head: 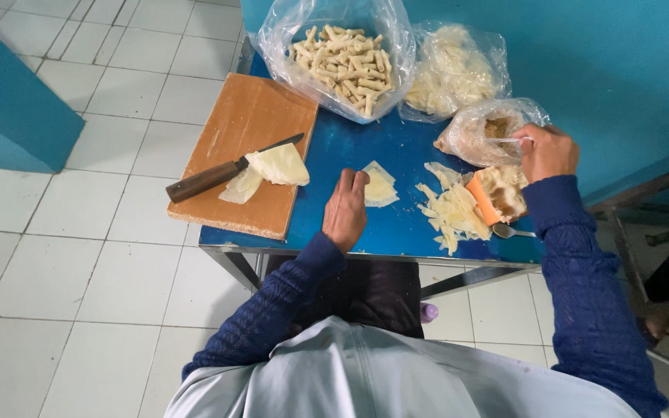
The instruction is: The person sits at a table and uses a spoon to scoop a pale paste from a plastic bag and spread it onto thin flat sheets. They press and fold the coated sheet pieces by hand, setting finished pieces aside and repeating the process on new sheets.
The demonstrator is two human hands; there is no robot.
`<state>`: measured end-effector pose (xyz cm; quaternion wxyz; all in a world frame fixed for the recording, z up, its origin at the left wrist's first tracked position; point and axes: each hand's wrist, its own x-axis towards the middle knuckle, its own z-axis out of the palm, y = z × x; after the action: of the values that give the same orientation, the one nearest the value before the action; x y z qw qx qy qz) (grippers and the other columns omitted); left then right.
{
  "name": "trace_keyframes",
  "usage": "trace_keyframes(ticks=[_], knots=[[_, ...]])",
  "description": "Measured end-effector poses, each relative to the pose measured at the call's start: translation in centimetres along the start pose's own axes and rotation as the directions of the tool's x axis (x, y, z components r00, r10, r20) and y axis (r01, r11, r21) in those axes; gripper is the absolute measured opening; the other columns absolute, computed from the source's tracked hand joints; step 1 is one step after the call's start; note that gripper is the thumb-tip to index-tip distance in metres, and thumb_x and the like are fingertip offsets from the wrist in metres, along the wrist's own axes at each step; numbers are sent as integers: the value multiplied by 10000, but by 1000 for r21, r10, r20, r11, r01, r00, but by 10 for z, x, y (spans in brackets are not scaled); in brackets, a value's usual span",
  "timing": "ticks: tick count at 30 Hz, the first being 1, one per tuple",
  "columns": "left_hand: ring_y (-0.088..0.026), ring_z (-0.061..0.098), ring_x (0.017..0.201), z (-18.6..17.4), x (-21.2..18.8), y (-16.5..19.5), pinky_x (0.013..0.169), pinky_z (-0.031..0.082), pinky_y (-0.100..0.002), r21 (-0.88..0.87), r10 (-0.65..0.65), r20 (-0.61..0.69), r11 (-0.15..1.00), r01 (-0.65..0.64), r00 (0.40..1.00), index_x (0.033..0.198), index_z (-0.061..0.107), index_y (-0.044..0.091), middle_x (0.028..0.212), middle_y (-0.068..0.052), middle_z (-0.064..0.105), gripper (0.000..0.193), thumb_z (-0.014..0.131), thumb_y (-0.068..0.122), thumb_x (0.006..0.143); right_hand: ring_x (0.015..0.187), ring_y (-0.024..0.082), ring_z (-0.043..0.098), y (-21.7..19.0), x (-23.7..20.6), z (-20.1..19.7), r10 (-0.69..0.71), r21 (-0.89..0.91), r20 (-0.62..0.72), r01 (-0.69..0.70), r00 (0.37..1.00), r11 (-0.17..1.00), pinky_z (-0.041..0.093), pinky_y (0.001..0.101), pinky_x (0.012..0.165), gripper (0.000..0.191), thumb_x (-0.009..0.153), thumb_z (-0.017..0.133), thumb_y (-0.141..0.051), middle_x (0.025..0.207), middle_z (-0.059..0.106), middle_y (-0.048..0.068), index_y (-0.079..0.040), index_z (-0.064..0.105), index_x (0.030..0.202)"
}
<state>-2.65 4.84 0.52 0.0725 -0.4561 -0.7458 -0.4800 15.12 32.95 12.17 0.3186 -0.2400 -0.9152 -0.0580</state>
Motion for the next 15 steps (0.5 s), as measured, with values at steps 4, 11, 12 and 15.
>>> trace_keyframes(ticks=[4, 11, 12, 15], knots=[[-438, 599, 1000, -1, -2, -1, 798, 531, -497, -48, -45, 17, 998, 46, 999, 1195, 518, 13, 1129, -217, 558, 403, 502, -152, 827, 783, 292, 699, 2, 2, 9, 74, 109, 74, -82, 995, 991, 542, 400, 697, 68, 953, 814, -88, 898, 730, 128, -95, 770, 1003], [-442, 592, 1017, -3, 1, -2, 853, 508, -514, -53, -18, 3, 998, 19, 1000, 1260, 501, 2, 1079, -224, 603, 441, 503, -125, 838, 781, 266, 728, 3, 10, 14, 165, -6, 132, -165, 977, 986, 553, 385, 675, 69, 929, 791, -96, 913, 760, 95, -130, 788, 990], [-439, 593, 1022, -3, 1, -2, 861, 506, -515, -45, -9, 6, 999, 10, 1000, 1264, 499, 2, 1073, -221, 611, 440, 501, -125, 843, 760, 268, 728, 3, 9, 13, 189, -58, 158, -182, 969, 982, 550, 390, 658, 69, 935, 789, -103, 908, 768, 88, -138, 792, 994], [-429, 597, 1011, -3, 1, -1, 849, 512, -508, 8, 6, -8, 1000, -6, 1000, 1261, 506, 15, 1063, -213, 629, 439, 518, -109, 840, 773, 267, 726, 4, 8, 12, 133, -16, 190, -132, 973, 991, 552, 395, 695, 85, 926, 797, -97, 898, 767, 83, -134, 784, 1001]])
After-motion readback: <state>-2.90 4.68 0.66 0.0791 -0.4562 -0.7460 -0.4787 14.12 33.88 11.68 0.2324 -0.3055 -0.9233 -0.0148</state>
